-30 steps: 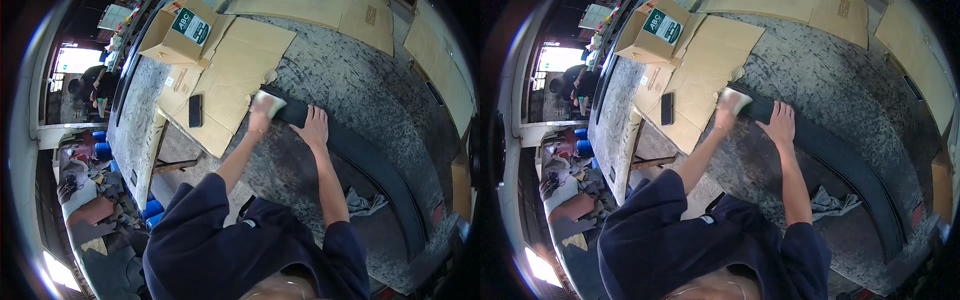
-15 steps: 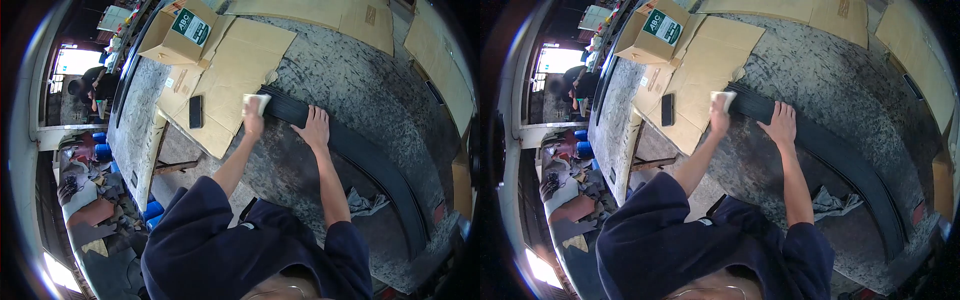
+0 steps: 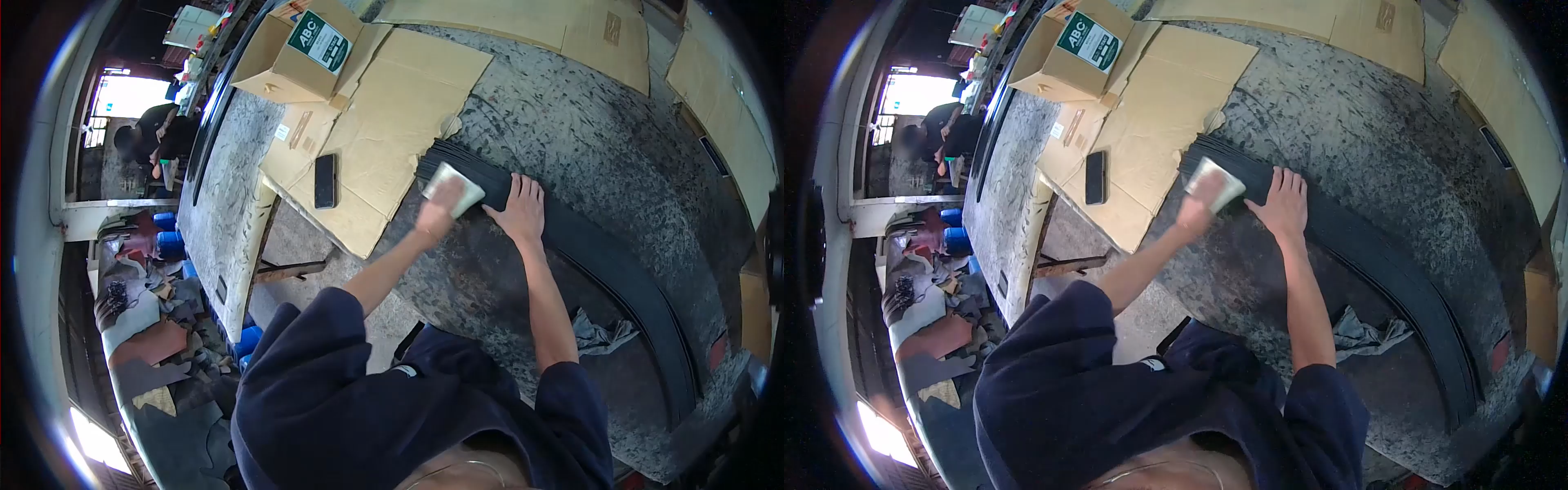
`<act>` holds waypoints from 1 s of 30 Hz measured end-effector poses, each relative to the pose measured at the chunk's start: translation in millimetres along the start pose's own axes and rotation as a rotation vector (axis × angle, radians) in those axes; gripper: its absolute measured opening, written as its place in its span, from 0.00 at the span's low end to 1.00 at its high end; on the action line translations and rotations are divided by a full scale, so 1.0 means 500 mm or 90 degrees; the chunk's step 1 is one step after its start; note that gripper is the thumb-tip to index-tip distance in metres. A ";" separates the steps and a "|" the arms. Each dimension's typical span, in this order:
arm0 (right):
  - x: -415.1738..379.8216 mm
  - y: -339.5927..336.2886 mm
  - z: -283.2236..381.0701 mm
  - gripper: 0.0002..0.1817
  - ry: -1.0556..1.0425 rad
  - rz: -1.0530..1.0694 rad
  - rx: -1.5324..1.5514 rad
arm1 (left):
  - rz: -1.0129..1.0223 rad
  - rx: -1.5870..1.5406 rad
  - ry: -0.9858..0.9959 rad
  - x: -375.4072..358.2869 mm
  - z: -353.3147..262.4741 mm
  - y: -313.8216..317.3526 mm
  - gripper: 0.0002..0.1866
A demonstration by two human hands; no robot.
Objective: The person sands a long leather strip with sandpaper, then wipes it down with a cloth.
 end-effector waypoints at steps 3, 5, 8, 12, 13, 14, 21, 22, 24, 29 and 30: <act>-0.001 0.012 -0.009 0.51 0.005 -0.011 0.014 | -0.082 -0.113 -0.125 0.015 0.037 -0.022 0.34; -0.005 -0.002 -0.006 0.51 -0.004 -0.065 0.003 | -0.233 -0.019 -0.280 0.018 0.038 -0.030 0.30; -0.004 0.018 -0.010 0.51 -0.006 -0.020 -0.019 | -0.036 -0.065 -0.033 0.012 -0.061 0.026 0.31; 0.000 0.016 -0.008 0.51 0.007 -0.018 0.014 | -0.125 -0.005 -0.238 -0.043 0.077 -0.099 0.35; 0.001 0.016 -0.013 0.51 0.005 -0.022 0.016 | -0.209 0.032 -0.292 -0.044 0.100 -0.139 0.36; -0.003 0.017 -0.016 0.51 0.008 -0.016 0.016 | -0.203 0.029 -0.294 -0.037 0.103 -0.130 0.36; 0.005 0.011 -0.015 0.52 0.006 -0.033 0.009 | 0.012 0.101 -0.056 0.032 -0.027 0.002 0.32; -0.001 0.011 -0.012 0.52 0.007 -0.036 0.014 | 0.014 0.124 -0.084 0.028 -0.009 -0.017 0.32; -0.001 0.007 -0.015 0.52 0.004 -0.041 0.012 | -0.032 0.193 -0.157 0.034 0.038 -0.038 0.30; -0.003 0.007 -0.006 0.52 0.003 -0.013 0.036 | 0.061 0.083 -0.044 0.007 -0.046 0.020 0.29; -0.002 0.004 -0.005 0.52 -0.008 -0.048 0.026 | 0.023 0.142 -0.092 0.012 -0.003 -0.014 0.28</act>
Point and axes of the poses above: each hand's wrist, its own x-axis towards the middle knuckle, its own y-axis out of the palm, z = x × y, the point moved 9 cm from there along x, towards the middle knuckle, and after that the axes turned 2 degrees about z, right-handed, at the moved point
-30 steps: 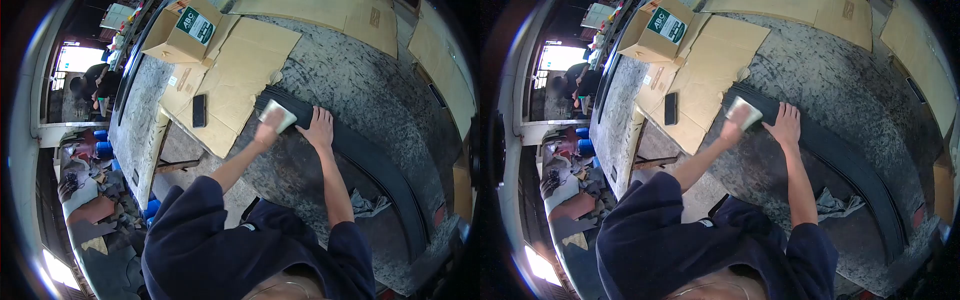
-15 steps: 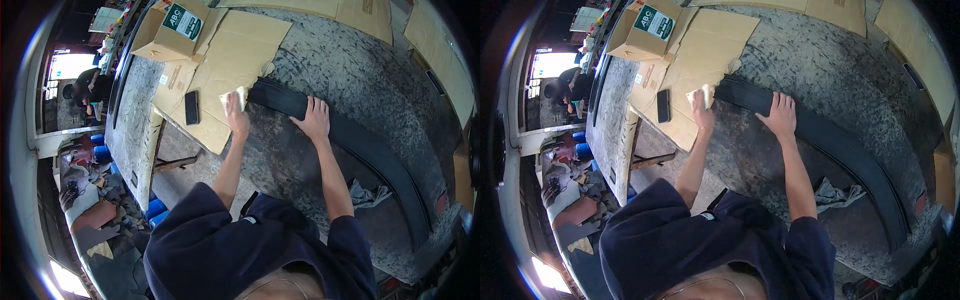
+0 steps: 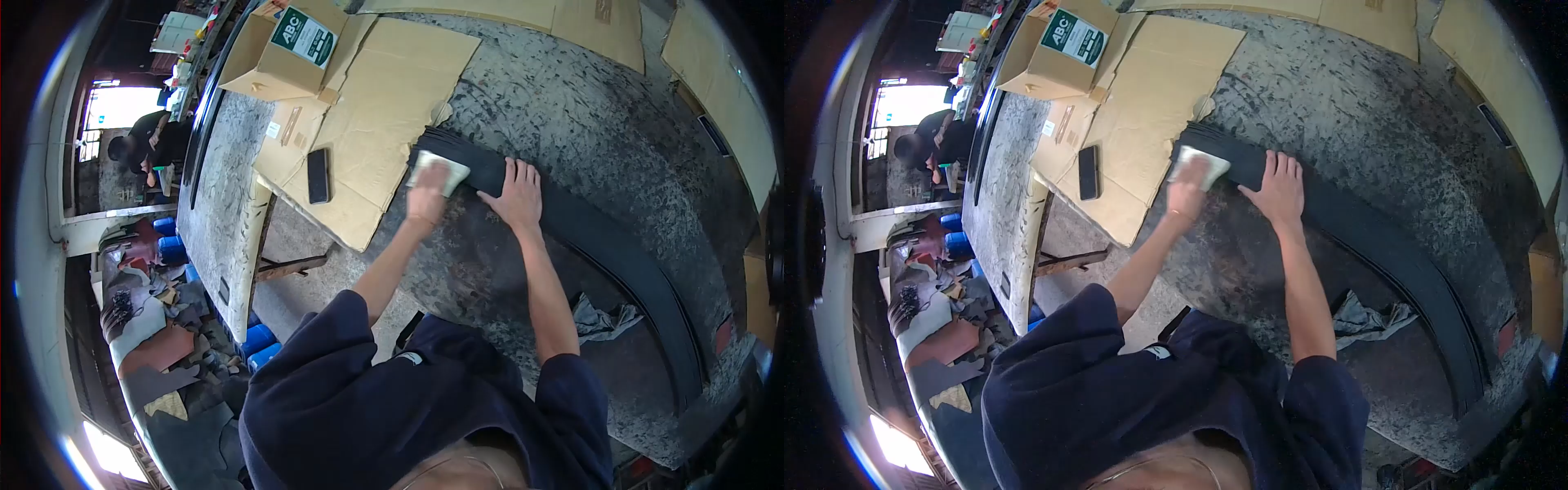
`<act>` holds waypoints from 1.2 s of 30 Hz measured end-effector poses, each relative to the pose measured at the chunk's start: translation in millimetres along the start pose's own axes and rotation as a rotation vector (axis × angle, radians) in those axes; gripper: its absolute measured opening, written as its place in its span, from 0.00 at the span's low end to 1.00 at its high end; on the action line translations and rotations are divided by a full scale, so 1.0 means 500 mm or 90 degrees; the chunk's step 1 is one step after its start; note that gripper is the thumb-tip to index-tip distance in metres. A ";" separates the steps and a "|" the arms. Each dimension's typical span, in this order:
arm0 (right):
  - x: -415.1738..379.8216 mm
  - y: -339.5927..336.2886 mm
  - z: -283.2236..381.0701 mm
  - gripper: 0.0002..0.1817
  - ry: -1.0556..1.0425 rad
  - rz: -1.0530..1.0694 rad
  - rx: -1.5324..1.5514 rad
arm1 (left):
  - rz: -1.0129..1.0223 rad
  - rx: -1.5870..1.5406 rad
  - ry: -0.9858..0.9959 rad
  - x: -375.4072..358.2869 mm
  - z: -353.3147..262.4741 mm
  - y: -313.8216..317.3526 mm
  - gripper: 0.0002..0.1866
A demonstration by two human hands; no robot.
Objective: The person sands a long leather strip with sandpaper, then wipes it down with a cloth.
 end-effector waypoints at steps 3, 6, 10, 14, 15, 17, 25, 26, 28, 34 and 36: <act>-0.005 -0.001 -0.011 0.51 0.003 -0.017 -0.007 | -0.025 0.034 -0.068 0.021 0.035 -0.001 0.28; 0.006 -0.004 -0.010 0.51 0.005 -0.005 0.006 | -0.011 -0.025 0.022 -0.004 -0.055 0.000 0.27; -0.002 0.003 -0.009 0.50 0.003 -0.027 -0.006 | -0.037 -0.001 -0.138 -0.001 0.103 -0.013 0.28; 0.000 -0.001 -0.003 0.51 0.016 0.029 0.015 | -0.022 -0.078 0.030 -0.016 -0.056 -0.003 0.33; -0.001 -0.001 -0.003 0.52 0.007 0.019 0.012 | -0.035 -0.090 0.054 -0.019 -0.041 0.008 0.33; -0.003 0.005 -0.011 0.52 0.003 0.005 0.003 | -0.074 -0.058 0.011 -0.007 -0.004 -0.023 0.33; -0.017 0.020 0.016 0.59 0.009 -0.060 -0.079 | 0.024 -0.045 0.007 -0.023 -0.028 0.019 0.34; -0.004 0.000 0.017 0.59 0.016 -0.036 -0.060 | 0.025 -0.059 0.026 0.002 -0.027 0.008 0.34; -0.011 0.000 0.020 0.59 0.029 -0.031 -0.030 | 0.015 -0.099 0.030 0.042 -0.026 -0.009 0.33; -0.009 0.005 0.022 0.58 0.049 0.014 -0.077 | -0.034 -0.069 0.029 -0.007 -0.085 0.035 0.32; -0.025 0.007 0.006 0.58 0.008 0.014 -0.056 | -0.033 -0.071 0.058 0.003 -0.057 0.021 0.33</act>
Point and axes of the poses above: each hand's wrist, its own x-axis towards the middle knuckle, its own y-axis out of the palm, z = x × y, the point moved 9 cm from there along x, towards the middle knuckle, and after that the axes turned 2 degrees about z, right-handed, at the moved point
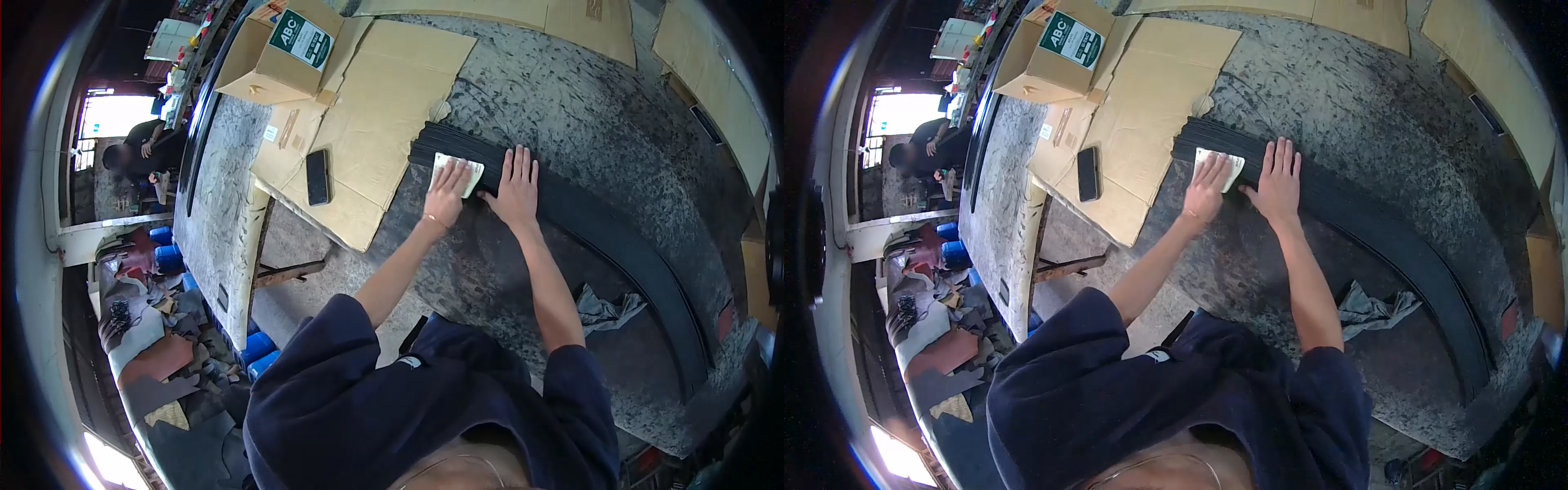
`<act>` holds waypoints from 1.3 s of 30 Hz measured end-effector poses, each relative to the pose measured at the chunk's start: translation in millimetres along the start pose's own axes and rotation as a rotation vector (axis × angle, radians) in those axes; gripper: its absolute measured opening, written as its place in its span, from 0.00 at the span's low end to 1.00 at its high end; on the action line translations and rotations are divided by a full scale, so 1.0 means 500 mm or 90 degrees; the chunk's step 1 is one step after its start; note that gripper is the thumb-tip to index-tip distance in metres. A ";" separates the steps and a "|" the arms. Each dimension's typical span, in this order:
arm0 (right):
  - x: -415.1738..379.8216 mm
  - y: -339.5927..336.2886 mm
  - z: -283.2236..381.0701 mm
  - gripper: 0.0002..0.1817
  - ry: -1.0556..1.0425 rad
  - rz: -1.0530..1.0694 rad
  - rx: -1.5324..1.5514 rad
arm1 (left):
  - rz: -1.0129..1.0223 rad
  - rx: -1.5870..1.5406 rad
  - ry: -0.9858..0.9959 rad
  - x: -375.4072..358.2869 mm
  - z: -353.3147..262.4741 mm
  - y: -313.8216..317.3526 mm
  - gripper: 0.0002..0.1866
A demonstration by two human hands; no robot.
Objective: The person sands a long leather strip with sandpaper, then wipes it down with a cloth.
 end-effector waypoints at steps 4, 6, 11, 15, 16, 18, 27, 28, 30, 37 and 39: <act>-0.048 -0.033 -0.094 0.61 0.047 0.010 -0.052 | -0.094 0.022 -0.140 0.029 0.101 -0.011 0.35; -0.074 -0.024 -0.108 0.61 0.020 0.029 -0.057 | -0.050 -0.058 -0.139 0.019 0.026 0.010 0.36; -0.055 -0.028 -0.109 0.62 0.052 0.023 -0.059 | 0.019 0.028 0.083 0.014 -0.073 0.064 0.34; -0.054 -0.027 -0.107 0.60 0.058 0.024 -0.055 | 0.018 -0.041 -0.207 0.038 0.101 0.007 0.33; -0.055 -0.028 -0.106 0.58 0.049 0.011 -0.048 | -0.008 0.006 -0.206 0.037 0.105 0.002 0.33; -0.055 -0.024 -0.103 0.57 0.037 0.022 -0.046 | -0.062 0.000 -0.184 0.040 0.058 0.013 0.33; -0.067 -0.026 -0.100 0.52 -0.032 0.039 -0.065 | 0.002 0.022 -0.103 0.043 -0.011 0.037 0.32; -0.067 -0.029 -0.101 0.51 -0.025 0.036 -0.069 | 0.004 -0.016 -0.033 0.038 -0.057 0.045 0.32; -0.068 -0.036 -0.101 0.51 -0.027 0.027 -0.065 | 0.043 -0.026 0.093 0.033 -0.101 0.047 0.32; -0.069 -0.038 -0.097 0.53 -0.015 -0.002 -0.060 | -0.022 -0.011 -0.161 0.036 0.013 0.022 0.33; -0.070 -0.038 -0.098 0.52 -0.016 0.013 -0.059 | -0.001 -0.001 0.059 0.028 -0.079 0.070 0.36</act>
Point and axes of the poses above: each hand's wrist, its own x-axis towards the middle knuckle, its own y-axis out of the palm, z = x × y, the point moved 9 cm from there along x, towards the middle knuckle, and after that the axes turned 2 degrees about z, right-handed, at the moved point
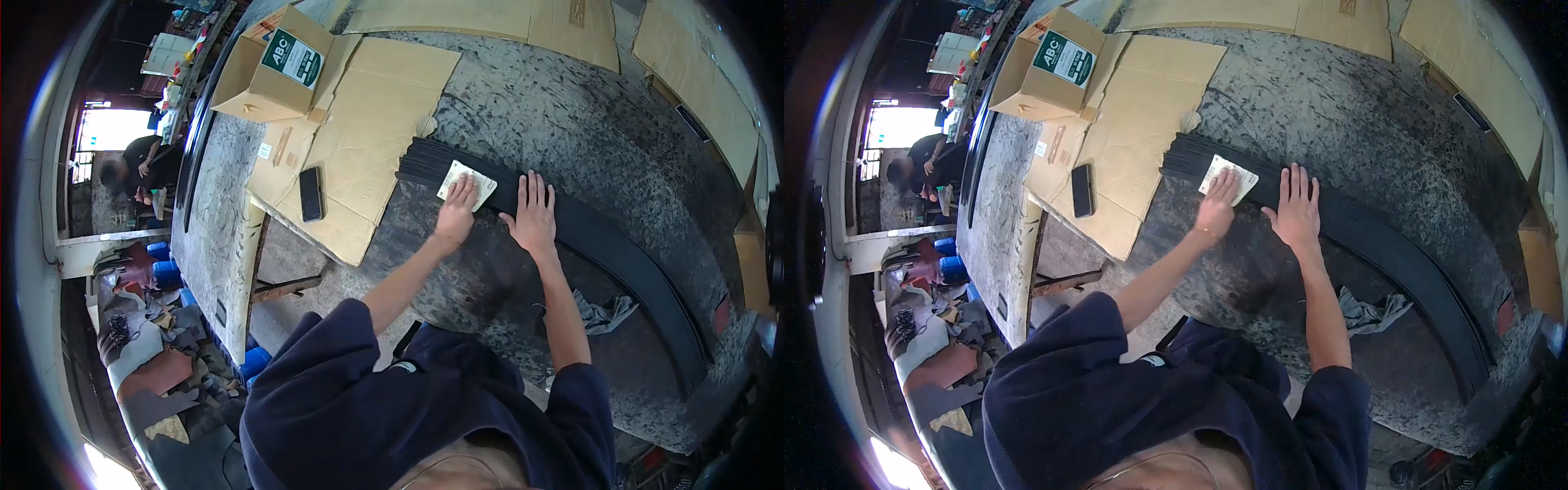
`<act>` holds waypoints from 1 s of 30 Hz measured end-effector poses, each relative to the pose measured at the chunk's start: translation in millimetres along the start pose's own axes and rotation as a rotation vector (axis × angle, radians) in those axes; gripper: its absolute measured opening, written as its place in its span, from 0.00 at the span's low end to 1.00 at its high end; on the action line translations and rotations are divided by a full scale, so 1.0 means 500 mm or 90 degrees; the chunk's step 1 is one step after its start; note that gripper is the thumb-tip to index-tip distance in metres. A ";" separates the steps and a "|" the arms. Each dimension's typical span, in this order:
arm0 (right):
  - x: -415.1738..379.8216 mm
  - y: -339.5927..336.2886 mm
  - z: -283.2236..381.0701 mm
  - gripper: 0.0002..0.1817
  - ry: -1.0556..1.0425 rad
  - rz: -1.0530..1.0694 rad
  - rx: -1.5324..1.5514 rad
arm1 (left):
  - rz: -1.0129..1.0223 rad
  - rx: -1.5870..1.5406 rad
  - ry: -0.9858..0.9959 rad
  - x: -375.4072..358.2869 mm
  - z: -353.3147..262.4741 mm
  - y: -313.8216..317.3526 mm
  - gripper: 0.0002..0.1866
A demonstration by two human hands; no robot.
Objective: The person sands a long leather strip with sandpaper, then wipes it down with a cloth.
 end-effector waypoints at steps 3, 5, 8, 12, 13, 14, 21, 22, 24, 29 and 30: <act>0.002 -0.001 0.000 0.52 -0.006 -0.009 0.002 | -0.027 -0.045 -0.176 0.029 0.148 -0.069 0.31; 0.002 -0.004 -0.006 0.51 0.005 -0.019 0.007 | -0.040 -0.067 -0.234 0.070 0.145 -0.066 0.32; 0.006 -0.002 0.003 0.50 0.001 -0.017 0.009 | 0.025 0.062 0.010 0.077 -0.004 0.029 0.34; 0.000 -0.014 -0.005 0.50 -0.014 -0.040 0.022 | 0.027 -0.083 -0.284 0.100 0.181 -0.030 0.31; -0.004 -0.016 -0.003 0.50 -0.011 -0.044 0.019 | 0.000 0.018 -0.244 0.106 0.155 -0.034 0.31; -0.001 -0.019 0.004 0.49 -0.008 -0.053 0.020 | -0.029 0.124 -0.202 0.111 0.126 -0.035 0.30; 0.000 -0.018 0.002 0.50 -0.009 -0.046 0.031 | 0.043 0.086 -0.251 0.125 0.228 -0.053 0.27; -0.001 -0.017 0.002 0.50 0.000 -0.041 0.035 | -0.018 0.088 -0.217 0.128 0.251 -0.051 0.27; -0.005 -0.017 0.003 0.50 0.000 -0.043 0.032 | 0.091 0.140 -0.208 0.115 0.218 0.080 0.27; -0.006 -0.017 -0.003 0.50 -0.024 -0.063 0.046 | 0.057 -0.025 -0.175 0.098 0.136 -0.052 0.33; -0.006 -0.022 -0.007 0.50 -0.017 -0.063 0.044 | -0.009 0.036 -0.201 0.093 0.225 -0.061 0.31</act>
Point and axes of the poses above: each hand's wrist, its own x-axis towards the middle knuckle, its own y-axis out of the palm, z = x × y, the point moved 9 cm from there along x, towards the middle knuckle, and after that the axes turned 2 degrees about z, right-handed, at the moved point
